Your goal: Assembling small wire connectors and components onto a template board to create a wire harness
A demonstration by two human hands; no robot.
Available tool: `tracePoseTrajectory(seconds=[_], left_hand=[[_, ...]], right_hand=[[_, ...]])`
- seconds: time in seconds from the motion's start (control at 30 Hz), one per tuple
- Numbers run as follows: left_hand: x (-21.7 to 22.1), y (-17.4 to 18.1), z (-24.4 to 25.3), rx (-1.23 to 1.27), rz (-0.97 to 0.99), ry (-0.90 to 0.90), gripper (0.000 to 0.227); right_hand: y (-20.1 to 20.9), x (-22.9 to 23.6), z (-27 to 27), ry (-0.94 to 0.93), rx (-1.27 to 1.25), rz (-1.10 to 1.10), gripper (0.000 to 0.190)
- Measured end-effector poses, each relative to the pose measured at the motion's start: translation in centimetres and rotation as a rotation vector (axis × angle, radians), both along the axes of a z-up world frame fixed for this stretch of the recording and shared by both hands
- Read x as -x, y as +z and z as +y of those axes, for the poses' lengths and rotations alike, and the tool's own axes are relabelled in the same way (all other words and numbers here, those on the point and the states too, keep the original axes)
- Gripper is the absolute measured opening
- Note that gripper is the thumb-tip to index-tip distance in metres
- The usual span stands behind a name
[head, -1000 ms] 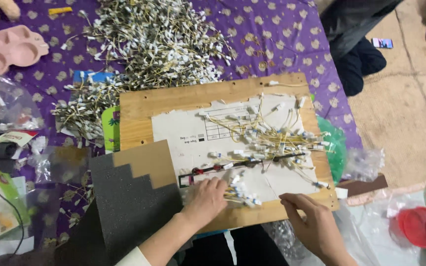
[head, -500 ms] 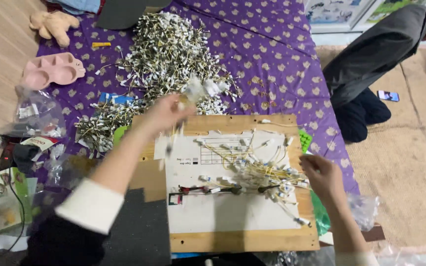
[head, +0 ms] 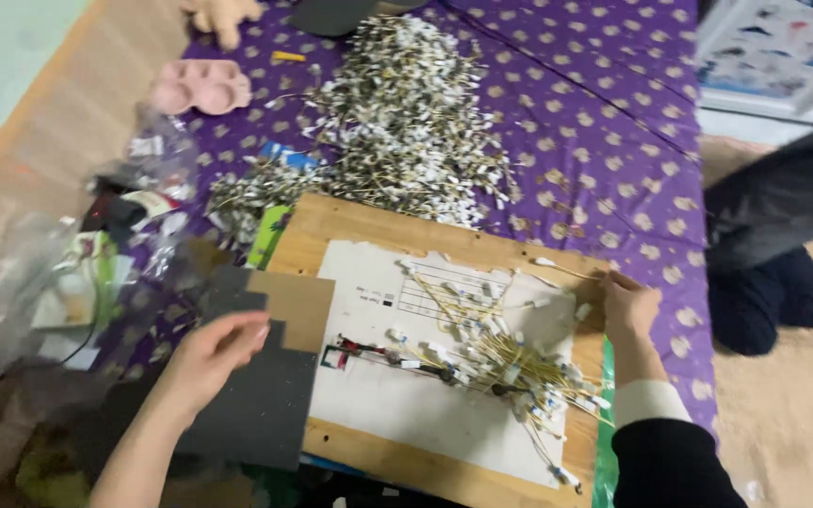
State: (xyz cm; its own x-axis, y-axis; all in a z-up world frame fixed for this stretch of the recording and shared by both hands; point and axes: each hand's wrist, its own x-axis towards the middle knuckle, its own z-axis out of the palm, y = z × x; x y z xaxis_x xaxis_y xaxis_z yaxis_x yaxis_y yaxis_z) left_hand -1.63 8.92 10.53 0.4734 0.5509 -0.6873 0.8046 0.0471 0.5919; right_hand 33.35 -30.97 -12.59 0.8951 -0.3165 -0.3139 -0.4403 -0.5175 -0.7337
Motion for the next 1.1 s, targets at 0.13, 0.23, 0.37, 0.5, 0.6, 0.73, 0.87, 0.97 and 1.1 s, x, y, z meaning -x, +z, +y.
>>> tracePoseTrajectory(seconds=[0.13, 0.23, 0.37, 0.5, 0.6, 0.73, 0.87, 0.97, 1.1], left_hand=[[6.9, -3.5, 0.2, -0.013, -0.008, 0.246, 0.043], [10.3, -7.2, 0.6, 0.027, -0.105, 0.391, 0.042], [11.5, -11.6, 1.8, -0.088, -0.146, 0.244, 0.037], [8.7, -11.6, 2.4, -0.450, 0.060, -0.323, 0.053], [5.9, -10.5, 1.0, -0.434, 0.165, -0.770, 0.064], [6.5, -19.1, -0.1, -0.579, 0.064, -0.969, 0.074], [5.0, -17.0, -2.1, -0.474, -0.003, -0.898, 0.062], [4.7, -17.0, -1.7, -0.369, -0.053, -0.916, 0.054], [3.6, -13.0, 1.1, -0.504, -0.215, -0.761, 0.030]], right_hand=[[-3.5, -1.6, -1.4, -0.023, -0.135, -0.277, 0.021], [-0.9, -1.8, -1.1, -0.103, -0.471, -0.501, 0.020], [9.3, 3.4, 2.2, 0.147, -0.546, -0.674, 0.026], [20.0, 12.3, 7.1, 0.565, -0.406, -0.429, 0.012], [18.1, 15.9, 10.0, 0.714, -0.218, -0.378, 0.014], [17.5, 20.7, 14.3, 0.737, -0.199, -0.148, 0.015], [18.0, 23.6, 18.6, 0.869, -0.137, -0.097, 0.015], [16.9, 24.4, 20.4, 0.955, -0.047, -0.195, 0.012], [13.3, 24.4, 21.7, 1.025, -0.053, -0.354, 0.012]])
